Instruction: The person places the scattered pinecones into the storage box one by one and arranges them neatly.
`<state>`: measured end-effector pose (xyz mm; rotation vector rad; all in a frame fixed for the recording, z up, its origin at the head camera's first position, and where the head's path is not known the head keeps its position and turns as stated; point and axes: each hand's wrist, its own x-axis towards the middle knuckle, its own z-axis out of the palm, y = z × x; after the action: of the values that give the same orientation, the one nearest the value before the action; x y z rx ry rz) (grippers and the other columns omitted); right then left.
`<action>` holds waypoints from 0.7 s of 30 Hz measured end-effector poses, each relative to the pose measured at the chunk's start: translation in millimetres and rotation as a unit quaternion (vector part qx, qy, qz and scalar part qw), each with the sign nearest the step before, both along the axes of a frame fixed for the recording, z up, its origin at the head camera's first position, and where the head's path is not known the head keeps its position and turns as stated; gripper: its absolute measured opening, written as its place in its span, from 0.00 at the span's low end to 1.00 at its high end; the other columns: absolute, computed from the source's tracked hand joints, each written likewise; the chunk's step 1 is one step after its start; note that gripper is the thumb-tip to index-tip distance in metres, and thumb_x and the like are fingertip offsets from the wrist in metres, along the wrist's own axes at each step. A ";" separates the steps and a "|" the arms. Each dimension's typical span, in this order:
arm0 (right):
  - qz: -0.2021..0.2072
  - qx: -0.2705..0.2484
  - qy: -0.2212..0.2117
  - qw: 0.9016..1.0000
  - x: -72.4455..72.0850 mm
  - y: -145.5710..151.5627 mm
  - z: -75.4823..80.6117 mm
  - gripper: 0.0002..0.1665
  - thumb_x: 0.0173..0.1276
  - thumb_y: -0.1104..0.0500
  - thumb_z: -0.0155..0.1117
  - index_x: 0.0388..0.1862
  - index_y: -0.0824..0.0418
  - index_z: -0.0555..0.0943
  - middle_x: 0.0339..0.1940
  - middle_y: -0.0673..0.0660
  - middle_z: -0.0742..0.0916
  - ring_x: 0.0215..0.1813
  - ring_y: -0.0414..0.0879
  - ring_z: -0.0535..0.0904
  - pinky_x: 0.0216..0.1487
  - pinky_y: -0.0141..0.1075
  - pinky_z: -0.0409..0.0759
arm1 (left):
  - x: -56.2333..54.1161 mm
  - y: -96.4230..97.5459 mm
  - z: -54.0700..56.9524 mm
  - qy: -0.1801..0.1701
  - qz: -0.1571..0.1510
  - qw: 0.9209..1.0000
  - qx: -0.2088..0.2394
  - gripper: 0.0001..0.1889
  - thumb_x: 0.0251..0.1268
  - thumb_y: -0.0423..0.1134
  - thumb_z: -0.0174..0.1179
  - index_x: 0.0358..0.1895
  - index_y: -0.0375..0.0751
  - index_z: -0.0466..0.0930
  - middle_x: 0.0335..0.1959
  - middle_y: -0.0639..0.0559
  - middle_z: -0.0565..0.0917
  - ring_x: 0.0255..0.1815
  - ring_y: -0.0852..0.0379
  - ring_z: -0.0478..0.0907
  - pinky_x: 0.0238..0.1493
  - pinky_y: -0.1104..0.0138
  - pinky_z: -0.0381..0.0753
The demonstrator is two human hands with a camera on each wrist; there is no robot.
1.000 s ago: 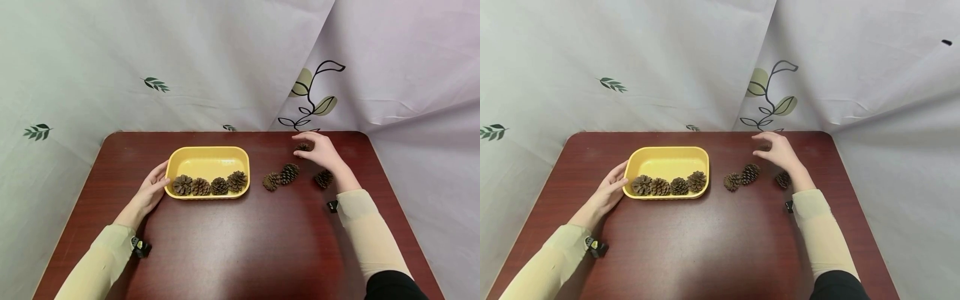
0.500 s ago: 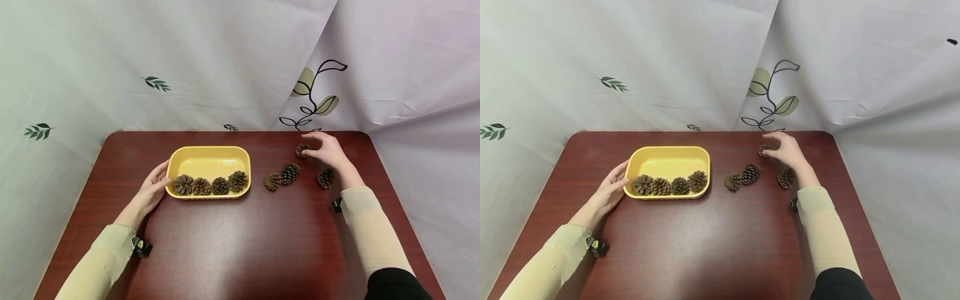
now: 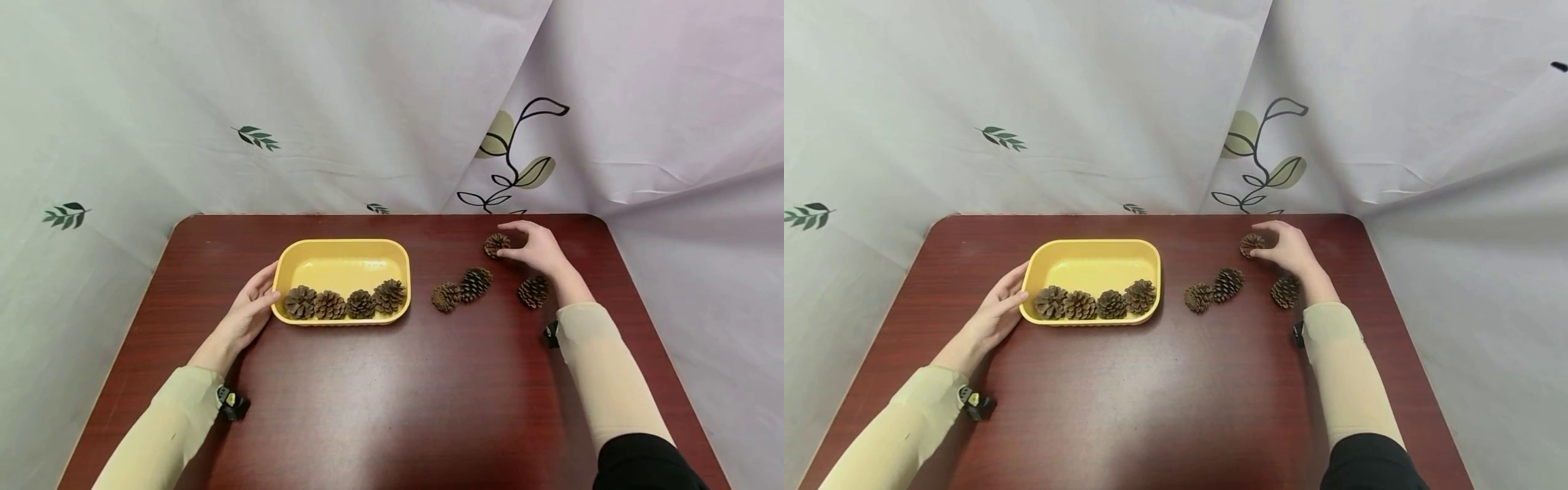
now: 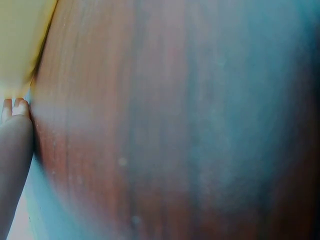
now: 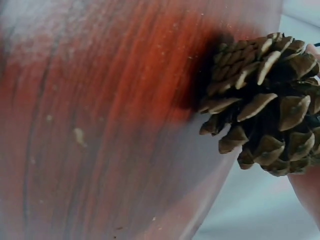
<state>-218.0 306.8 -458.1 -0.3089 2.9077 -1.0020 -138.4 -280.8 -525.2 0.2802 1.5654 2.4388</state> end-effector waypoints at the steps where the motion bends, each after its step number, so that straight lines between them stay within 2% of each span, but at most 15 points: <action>1: 0.000 -0.001 -0.002 1.000 -0.1 0.1 -0.7 0.33 0.66 0.62 0.78 0.69 0.66 0.80 0.70 0.71 0.82 0.75 0.68 0.73 0.76 0.64 0.69 | 0.0 -0.1 -0.1 0.000 0.000 1.000 0.000 0.31 0.78 0.18 0.45 0.73 0.54 0.73 0.69 0.63 0.81 0.68 0.69 0.78 0.66 0.76 0.79; 13: 0.000 0.011 -0.008 1.000 -4.6 1.5 -12.6 0.32 0.66 0.61 0.78 0.68 0.66 0.81 0.68 0.70 0.84 0.73 0.68 0.75 0.75 0.63 0.71 | 0.4 1.0 0.6 0.005 -0.003 1.000 0.002 0.31 0.78 0.18 0.46 0.74 0.52 0.72 0.70 0.63 0.81 0.68 0.68 0.78 0.66 0.75 0.79; 21: -0.005 0.011 -0.002 1.000 -4.2 -0.2 -10.8 0.30 0.66 0.61 0.78 0.66 0.67 0.82 0.66 0.71 0.85 0.71 0.67 0.77 0.72 0.63 0.73 | 0.1 0.1 0.0 0.004 0.000 1.000 -0.006 0.31 0.78 0.18 0.45 0.75 0.51 0.71 0.70 0.63 0.80 0.69 0.69 0.77 0.66 0.76 0.78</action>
<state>-222.2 306.6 -468.8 -0.2909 2.9176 -0.9710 -138.3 -280.6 -525.2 0.2892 1.5822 2.4306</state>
